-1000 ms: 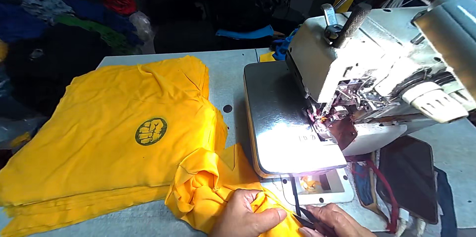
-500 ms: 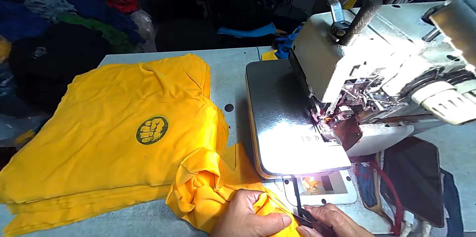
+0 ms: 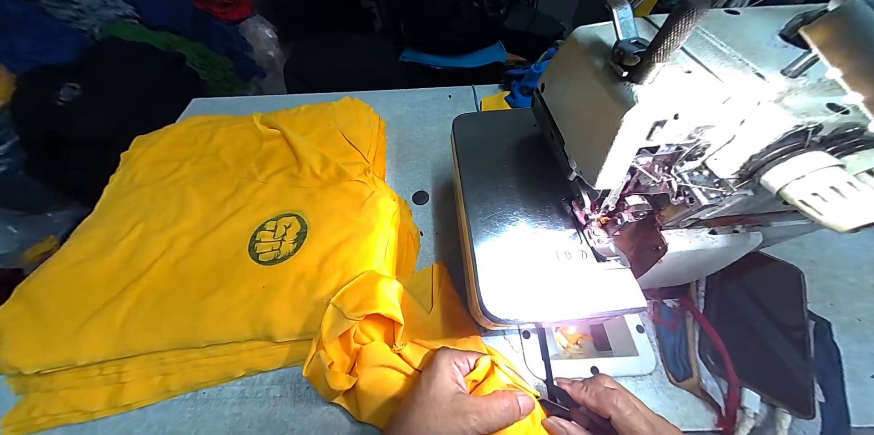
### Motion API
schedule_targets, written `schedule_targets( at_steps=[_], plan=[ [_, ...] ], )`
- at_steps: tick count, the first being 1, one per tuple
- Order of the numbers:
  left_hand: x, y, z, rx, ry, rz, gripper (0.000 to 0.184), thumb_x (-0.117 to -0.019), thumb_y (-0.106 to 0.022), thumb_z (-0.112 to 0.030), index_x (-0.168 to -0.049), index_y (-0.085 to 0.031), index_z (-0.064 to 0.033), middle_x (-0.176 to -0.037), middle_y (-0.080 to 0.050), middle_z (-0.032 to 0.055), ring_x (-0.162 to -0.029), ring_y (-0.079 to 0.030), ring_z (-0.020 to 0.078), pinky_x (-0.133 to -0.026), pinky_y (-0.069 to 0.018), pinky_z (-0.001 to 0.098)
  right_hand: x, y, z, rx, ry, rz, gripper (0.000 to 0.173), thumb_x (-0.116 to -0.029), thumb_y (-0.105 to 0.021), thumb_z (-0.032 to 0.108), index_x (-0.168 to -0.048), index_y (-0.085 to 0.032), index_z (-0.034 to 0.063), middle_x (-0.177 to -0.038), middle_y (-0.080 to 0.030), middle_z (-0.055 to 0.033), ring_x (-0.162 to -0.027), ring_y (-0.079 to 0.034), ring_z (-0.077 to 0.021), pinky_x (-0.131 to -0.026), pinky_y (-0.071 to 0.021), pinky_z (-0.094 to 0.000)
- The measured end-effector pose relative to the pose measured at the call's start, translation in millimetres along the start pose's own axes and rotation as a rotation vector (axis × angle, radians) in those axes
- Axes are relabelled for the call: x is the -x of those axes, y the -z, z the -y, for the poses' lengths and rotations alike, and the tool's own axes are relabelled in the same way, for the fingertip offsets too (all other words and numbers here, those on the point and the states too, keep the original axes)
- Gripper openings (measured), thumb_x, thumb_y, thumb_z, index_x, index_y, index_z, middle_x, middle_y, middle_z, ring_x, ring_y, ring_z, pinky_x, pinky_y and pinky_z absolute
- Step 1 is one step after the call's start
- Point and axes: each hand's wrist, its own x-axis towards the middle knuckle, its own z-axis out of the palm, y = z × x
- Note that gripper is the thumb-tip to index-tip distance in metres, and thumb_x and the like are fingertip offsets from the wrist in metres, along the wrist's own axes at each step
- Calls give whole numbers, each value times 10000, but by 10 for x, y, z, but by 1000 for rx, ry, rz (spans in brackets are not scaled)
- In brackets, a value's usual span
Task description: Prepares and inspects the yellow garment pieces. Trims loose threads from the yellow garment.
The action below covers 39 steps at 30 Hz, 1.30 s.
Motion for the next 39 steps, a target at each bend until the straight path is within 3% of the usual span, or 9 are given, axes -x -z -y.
schedule_targets(
  at_steps=[5,9,14,19,29,33,39],
  plan=[
    [-2,-9,-11,-10,17,-1,41,-833,-781,-57,-866,-758,-66,-755,-742,-14,-681,-697,33,-647,-584,221,-14,-36,-29,-11,40,-13,233,-960,-727,155,-1092,-673,-30,-870,-662,-146,-751,-631,-116,-673,-531,-195],
    [-1,-17,-11,-31,24,-13,43,-822,-795,-78,-838,-755,-75,-727,-730,-25,-650,-681,25,-620,-571,219,-22,-52,-71,89,156,-55,197,-973,-711,173,-1080,-677,10,-887,-676,-131,-836,-670,-151,-753,-559,-217],
    [-2,4,-17,-29,32,-14,74,-843,-787,-108,-796,-733,-92,-676,-698,-46,-603,-650,11,-580,-544,207,-23,-78,-129,306,297,-120,152,-995,-672,188,-1085,-654,67,-866,-645,-102,-752,-604,-199,-682,-517,-254],
    [-4,40,0,-19,11,8,155,-896,-718,-131,-743,-695,-127,-637,-654,-77,-576,-615,-6,-548,-510,193,-27,-99,-166,340,342,-122,157,-1005,-654,176,-1096,-652,49,-868,-644,-106,-746,-596,-208,-678,-512,-258],
    [-8,46,5,-14,11,3,174,-902,-674,-122,-729,-682,-142,-627,-637,-88,-564,-596,-14,-535,-492,190,-42,-122,-160,353,343,-71,164,-1020,-612,127,-1079,-694,-3,-840,-679,-132,-743,-632,-218,-683,-526,-258],
    [-8,40,7,-12,3,-7,175,-905,-683,-115,-731,-687,-141,-626,-639,-90,-562,-596,-18,-533,-493,185,-47,-47,-120,157,219,-77,213,-1010,-652,163,-1126,-641,-16,-926,-690,-156,-866,-688,-156,-799,-562,-211],
    [-3,33,14,-18,-2,3,127,-898,-703,-110,-771,-705,-113,-657,-667,-71,-588,-624,-4,-562,-523,199,-71,29,-34,178,169,-2,241,-980,-700,176,-1107,-690,-28,-916,-712,-165,-836,-699,-168,-752,-570,-228]
  ],
)
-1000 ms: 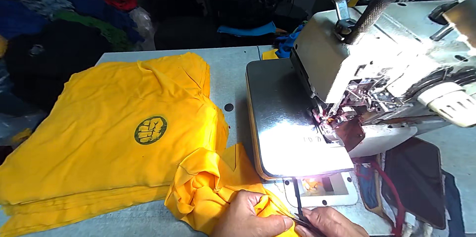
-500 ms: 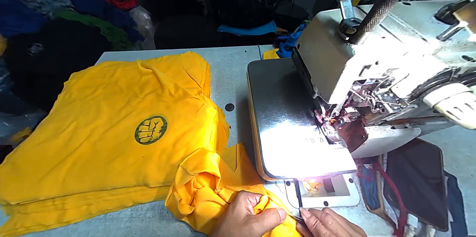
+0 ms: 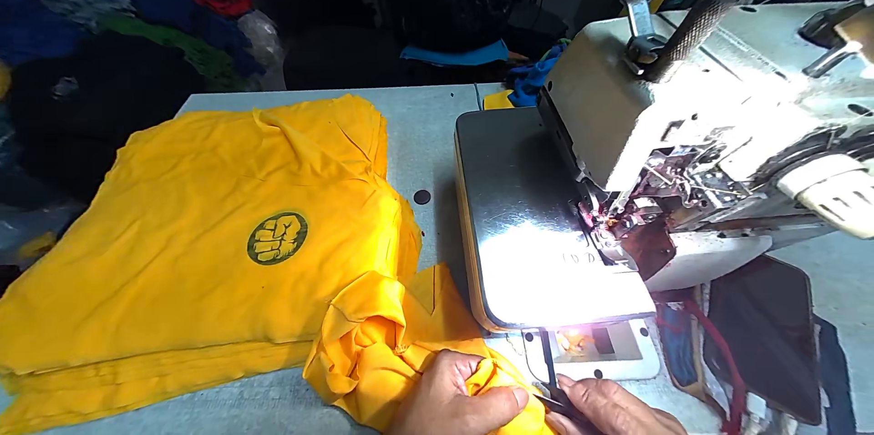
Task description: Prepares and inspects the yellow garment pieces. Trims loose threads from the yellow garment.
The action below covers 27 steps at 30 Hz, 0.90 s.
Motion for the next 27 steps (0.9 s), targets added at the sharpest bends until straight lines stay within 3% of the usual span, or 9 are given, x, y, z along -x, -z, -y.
schedule_targets(
  at_steps=[19,27],
  plan=[
    [-3,-9,-17,-27,18,0,88,-858,-747,-92,-779,-713,-110,-662,-676,-68,-591,-630,-6,-562,-524,193,-45,-27,-7,48,51,1,214,-992,-681,183,-1095,-696,-5,-905,-710,-150,-845,-690,-180,-758,-558,-225],
    [-9,-12,-26,-27,20,-5,123,-861,-754,-111,-749,-702,-115,-642,-663,-71,-575,-616,-9,-548,-511,192,-14,-70,-56,167,140,-5,185,-1011,-637,150,-1099,-699,0,-878,-692,-143,-772,-641,-223,-695,-527,-260]
  ],
)
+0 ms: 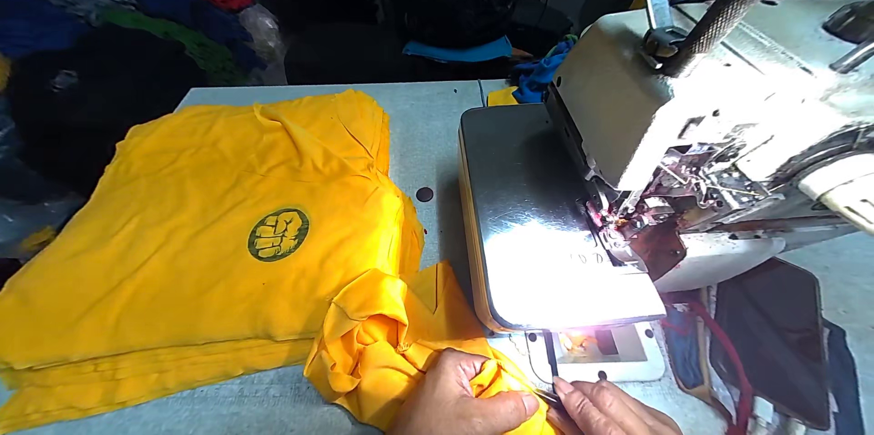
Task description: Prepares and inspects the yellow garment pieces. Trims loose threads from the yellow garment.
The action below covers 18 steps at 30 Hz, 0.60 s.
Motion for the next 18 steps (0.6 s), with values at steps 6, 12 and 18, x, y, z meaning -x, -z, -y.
schedule_targets(
  at_steps=[6,12,18],
  plan=[
    [0,1,22,-4,-15,-14,124,-858,-763,-126,-752,-699,-113,-639,-657,-70,-569,-613,-6,-543,-509,193,12,-32,-5,-54,-33,-10,179,-1019,-619,122,-1098,-684,-25,-881,-697,-160,-802,-673,-202,-733,-549,-240],
    [7,-12,44,28,-101,-13,56,-860,-748,-54,-914,-766,-58,-788,-740,-25,-712,-685,13,-669,-575,208,-31,71,14,-189,-109,-3,240,-998,-675,170,-1134,-652,-27,-947,-701,-171,-872,-694,-163,-788,-563,-217],
    [5,-10,39,18,-74,-20,16,-860,-755,-78,-871,-761,-68,-747,-725,-36,-672,-669,7,-634,-559,203,-59,87,28,-154,-101,32,224,-998,-670,163,-1110,-684,-30,-919,-706,-173,-854,-694,-176,-765,-560,-221]
  ],
)
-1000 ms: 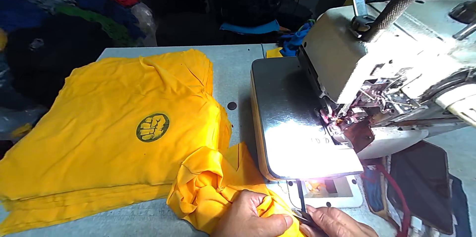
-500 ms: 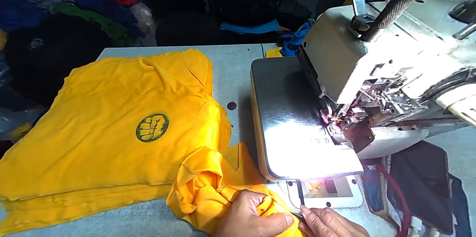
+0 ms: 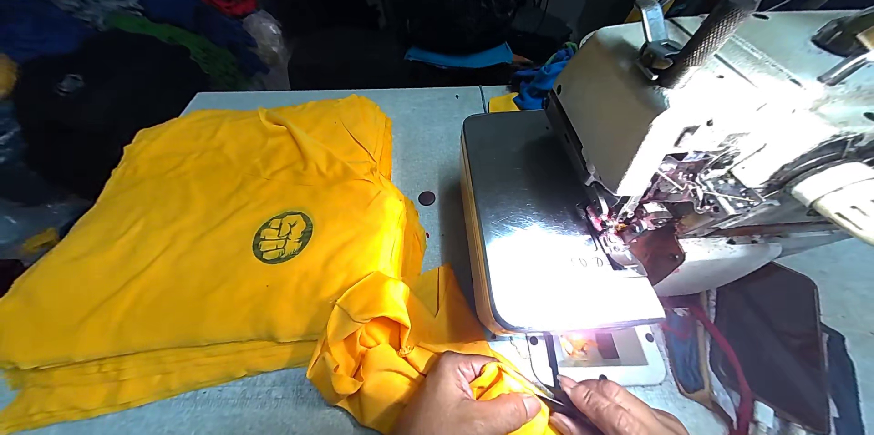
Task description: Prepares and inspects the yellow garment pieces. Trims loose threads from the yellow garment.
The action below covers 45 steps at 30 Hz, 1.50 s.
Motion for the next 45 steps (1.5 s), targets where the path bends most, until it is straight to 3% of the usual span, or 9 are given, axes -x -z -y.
schedule_targets(
  at_steps=[14,32,45],
  plan=[
    [-12,6,10,-56,-16,24,59,-859,-763,-100,-808,-737,-85,-682,-683,-70,-612,-622,-27,-579,-515,175,-18,-36,1,8,6,12,223,-1007,-658,166,-1118,-679,-26,-927,-707,-168,-865,-693,-179,-779,-557,-221],
    [-20,18,34,-70,-56,55,19,-866,-754,-84,-866,-765,-69,-752,-721,-55,-681,-653,-27,-637,-541,175,-14,-14,-2,-59,-12,35,227,-999,-671,153,-1122,-678,-36,-938,-702,-177,-886,-692,-174,-795,-556,-218],
    [-43,74,63,-90,-53,130,91,-903,-747,-146,-861,-750,-65,-722,-697,-57,-653,-630,-29,-614,-521,175,-6,-43,-25,-19,42,45,186,-1025,-609,104,-1097,-687,-48,-884,-693,-177,-825,-684,-199,-756,-551,-227]
  ],
)
